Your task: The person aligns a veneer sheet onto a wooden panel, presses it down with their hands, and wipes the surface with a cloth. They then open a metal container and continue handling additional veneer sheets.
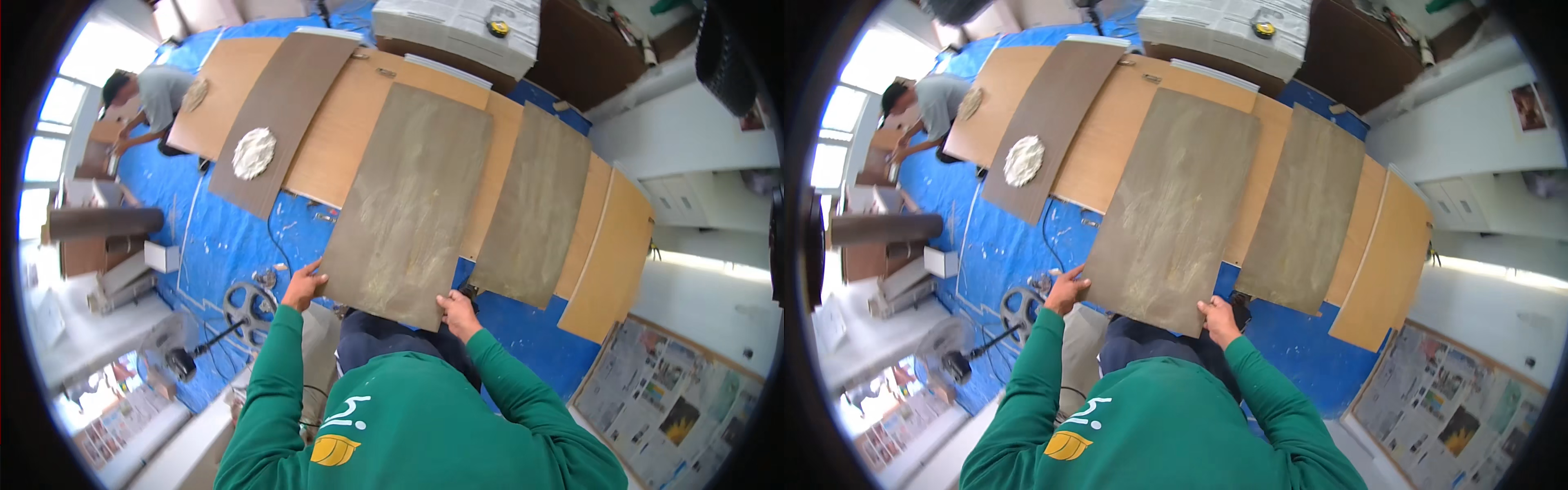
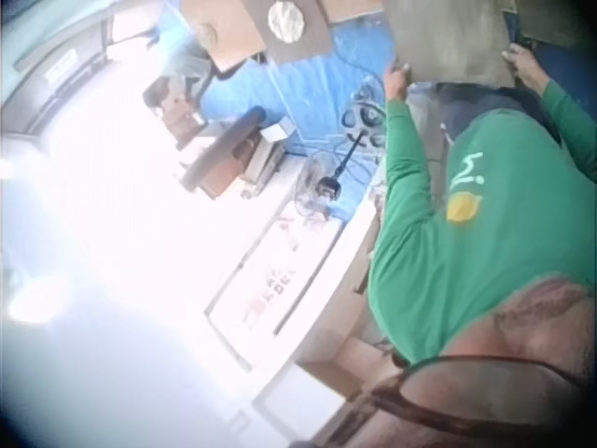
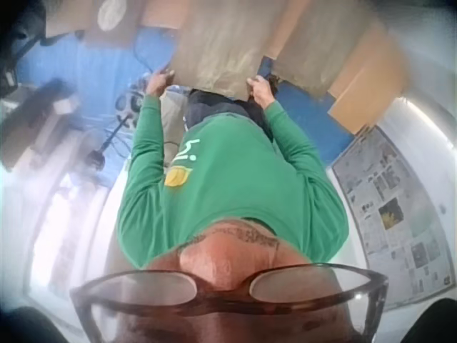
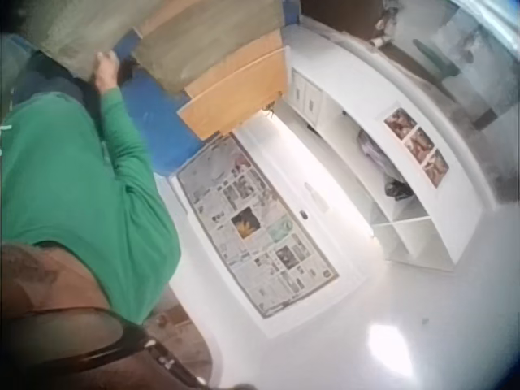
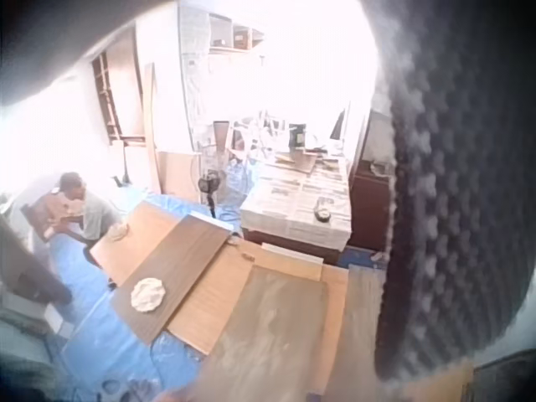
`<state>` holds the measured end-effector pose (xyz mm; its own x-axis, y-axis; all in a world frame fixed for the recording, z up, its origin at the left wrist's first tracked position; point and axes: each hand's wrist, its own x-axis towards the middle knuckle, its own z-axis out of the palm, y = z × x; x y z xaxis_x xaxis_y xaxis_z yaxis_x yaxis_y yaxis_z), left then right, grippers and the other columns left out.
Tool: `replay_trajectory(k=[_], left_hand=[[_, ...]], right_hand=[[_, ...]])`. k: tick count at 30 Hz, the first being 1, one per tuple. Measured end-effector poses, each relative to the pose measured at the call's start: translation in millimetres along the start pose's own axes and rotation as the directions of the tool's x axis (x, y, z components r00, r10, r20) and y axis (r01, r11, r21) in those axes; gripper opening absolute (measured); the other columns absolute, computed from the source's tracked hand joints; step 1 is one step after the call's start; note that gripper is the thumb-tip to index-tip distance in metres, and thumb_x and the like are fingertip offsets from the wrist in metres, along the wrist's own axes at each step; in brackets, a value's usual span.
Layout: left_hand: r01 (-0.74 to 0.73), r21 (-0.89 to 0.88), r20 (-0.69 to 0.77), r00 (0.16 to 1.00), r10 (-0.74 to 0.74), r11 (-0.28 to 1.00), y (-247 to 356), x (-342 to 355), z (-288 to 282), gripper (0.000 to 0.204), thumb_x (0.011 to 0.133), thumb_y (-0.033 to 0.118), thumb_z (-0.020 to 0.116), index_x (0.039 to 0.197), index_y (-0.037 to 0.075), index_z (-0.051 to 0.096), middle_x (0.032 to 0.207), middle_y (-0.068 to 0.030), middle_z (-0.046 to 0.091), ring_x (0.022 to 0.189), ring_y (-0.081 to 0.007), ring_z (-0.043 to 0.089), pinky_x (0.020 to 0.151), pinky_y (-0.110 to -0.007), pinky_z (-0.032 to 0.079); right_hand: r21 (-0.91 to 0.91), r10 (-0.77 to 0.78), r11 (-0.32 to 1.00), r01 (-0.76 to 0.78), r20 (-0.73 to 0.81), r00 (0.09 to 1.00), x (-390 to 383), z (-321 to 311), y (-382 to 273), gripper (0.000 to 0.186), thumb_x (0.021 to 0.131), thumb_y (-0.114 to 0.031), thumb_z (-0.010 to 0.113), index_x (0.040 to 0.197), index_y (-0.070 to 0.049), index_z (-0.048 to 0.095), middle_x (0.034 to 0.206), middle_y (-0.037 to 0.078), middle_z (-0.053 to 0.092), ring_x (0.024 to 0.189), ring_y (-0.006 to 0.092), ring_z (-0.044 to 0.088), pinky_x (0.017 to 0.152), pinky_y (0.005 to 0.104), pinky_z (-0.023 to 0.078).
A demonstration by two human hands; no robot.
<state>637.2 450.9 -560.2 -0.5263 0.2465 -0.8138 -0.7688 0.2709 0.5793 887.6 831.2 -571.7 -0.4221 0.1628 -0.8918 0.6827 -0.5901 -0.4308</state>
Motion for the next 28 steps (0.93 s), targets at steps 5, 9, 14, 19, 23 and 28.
replay_trajectory(k=[5, 9, 14, 19, 23, 28], left_hand=[[-0.015, -0.212, 0.080, 0.996, 0.032, 0.977, -11, 33, -22, 0.063, 0.102, -0.008, 0.061, 0.164, 0.001, 0.051, 0.144, -0.0172, 0.071, 0.122, -0.0303, 0.074, 0.105, -0.044, 0.061], [0.001, -0.068, 0.041, 0.999, 0.002, 0.998, 23, 66, -23, 0.062, 0.105, -0.003, 0.060, 0.165, 0.003, 0.048, 0.141, -0.0176, 0.073, 0.121, -0.0309, 0.074, 0.100, -0.048, 0.063], [0.132, 0.484, -0.107, 0.990, -0.091, 0.865, 42, 97, -29, 0.056, 0.105, 0.006, 0.065, 0.159, 0.001, 0.054, 0.121, -0.0150, 0.077, 0.099, -0.0265, 0.077, 0.076, -0.039, 0.064], [0.075, 0.422, -0.030, 0.997, -0.069, 0.904, 1, 123, -63, 0.054, 0.101, 0.000, 0.065, 0.155, 0.000, 0.056, 0.107, -0.0106, 0.073, 0.083, -0.0166, 0.067, 0.064, -0.029, 0.053], [0.064, 0.440, -0.047, 0.998, -0.048, 0.896, -16, 135, -77, 0.054, 0.097, -0.001, 0.072, 0.150, 0.000, 0.063, 0.108, -0.0103, 0.072, 0.082, -0.0173, 0.066, 0.067, -0.029, 0.053], [0.221, 0.339, -0.057, 0.975, -0.214, 0.914, -3, 122, -35, 0.063, 0.099, 0.014, 0.077, 0.158, 0.004, 0.056, 0.148, -0.0123, 0.066, 0.138, -0.0319, 0.062, 0.113, -0.053, 0.052]], right_hand=[[0.143, -0.227, 0.959, 0.246, -0.133, 0.965, 19, 49, 23, 0.038, 0.103, -0.001, 0.065, 0.140, 0.006, 0.065, 0.129, 0.015, 0.074, 0.118, 0.0239, 0.069, 0.103, 0.0396, 0.056], [-0.009, -0.403, 0.909, 0.416, -0.265, 0.876, 68, 63, 16, 0.020, 0.102, -0.005, 0.071, 0.119, 0.004, 0.070, 0.102, 0.008, 0.073, 0.095, 0.0179, 0.066, 0.086, 0.0388, 0.056], [-0.404, -0.396, 0.876, 0.264, -0.289, 0.872, 97, 71, 33, 0.055, 0.094, -0.020, 0.074, 0.139, 0.010, 0.065, 0.133, 0.034, 0.072, 0.128, 0.0474, 0.069, 0.108, 0.0470, 0.055], [-0.289, -0.301, 0.933, 0.214, -0.302, 0.905, 111, 72, 75, 0.056, 0.095, -0.014, 0.074, 0.145, 0.008, 0.064, 0.133, 0.030, 0.074, 0.126, 0.0417, 0.072, 0.109, 0.0447, 0.056], [-0.116, -0.296, 0.954, 0.275, -0.267, 0.917, 101, 78, 64, 0.047, 0.095, -0.010, 0.076, 0.138, 0.007, 0.068, 0.125, 0.024, 0.079, 0.116, 0.0344, 0.077, 0.100, 0.0419, 0.059], [-0.263, -0.182, 0.963, 0.065, -0.449, 0.875, 74, 68, 57, 0.050, 0.094, -0.015, 0.080, 0.139, 0.003, 0.067, 0.118, 0.020, 0.081, 0.110, 0.0325, 0.079, 0.098, 0.0398, 0.060]])
